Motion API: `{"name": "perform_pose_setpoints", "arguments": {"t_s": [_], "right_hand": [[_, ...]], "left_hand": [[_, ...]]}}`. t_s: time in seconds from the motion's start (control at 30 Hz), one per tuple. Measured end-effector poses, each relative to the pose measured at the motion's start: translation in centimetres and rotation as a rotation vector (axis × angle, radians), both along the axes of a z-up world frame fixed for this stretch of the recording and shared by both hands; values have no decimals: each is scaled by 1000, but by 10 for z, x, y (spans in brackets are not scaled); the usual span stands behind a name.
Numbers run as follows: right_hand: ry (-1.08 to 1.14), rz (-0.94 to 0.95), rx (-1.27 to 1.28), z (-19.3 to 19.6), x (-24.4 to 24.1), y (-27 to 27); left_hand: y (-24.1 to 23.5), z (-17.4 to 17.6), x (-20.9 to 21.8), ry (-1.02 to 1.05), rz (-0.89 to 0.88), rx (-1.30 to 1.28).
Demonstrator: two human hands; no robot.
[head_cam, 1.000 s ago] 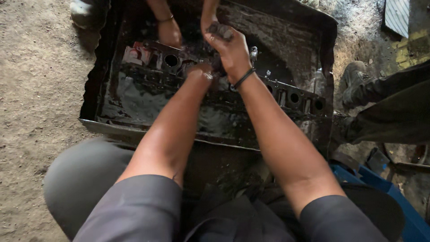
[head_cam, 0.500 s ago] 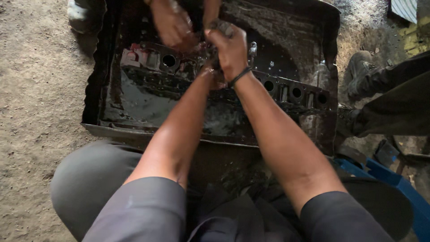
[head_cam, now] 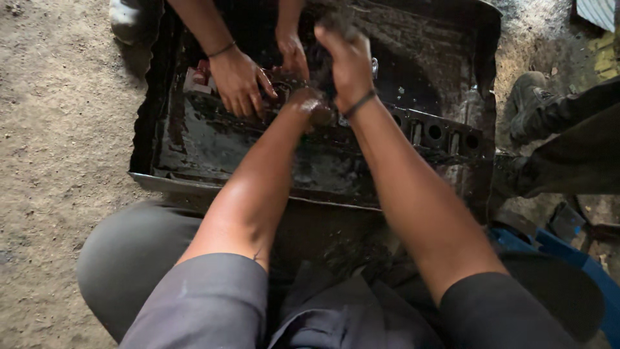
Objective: The person scrubs a large metal engine block with a cloth and water in a shallow metal tray. A second person assists by scrubbing the same part with a brush. The camera wearer repeatedly wets the cloth and scrubs the surface and holes of the engine block.
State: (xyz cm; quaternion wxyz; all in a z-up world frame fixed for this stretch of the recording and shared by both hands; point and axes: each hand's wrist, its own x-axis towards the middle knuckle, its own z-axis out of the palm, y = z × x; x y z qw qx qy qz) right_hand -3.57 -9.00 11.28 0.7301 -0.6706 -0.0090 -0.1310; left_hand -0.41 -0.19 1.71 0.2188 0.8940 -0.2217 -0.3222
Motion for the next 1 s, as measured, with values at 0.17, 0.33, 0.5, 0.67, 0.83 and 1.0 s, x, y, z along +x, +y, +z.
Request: {"name": "perform_pose_setpoints", "arguments": {"t_s": [0.17, 0.33, 0.5, 0.67, 0.83, 1.0], "right_hand": [[372, 247, -148, -46, -66, -41], [890, 390, -718, -130, -145, -92], [926, 514, -1139, -250, -191, -135], [951, 339, -1252, -307, -196, -176], [985, 167, -1315, -312, -190, -175], [844, 430, -1314, -356, -191, -165]], "left_hand": [[-3, 1, -5, -33, -15, 43], [0, 2, -13, -102, -8, 128], [4, 4, -12, -202, 18, 214], [-11, 8, -24, -441, 59, 276], [4, 35, -10, -7, 19, 321], [5, 26, -8, 136, 28, 379]]}}
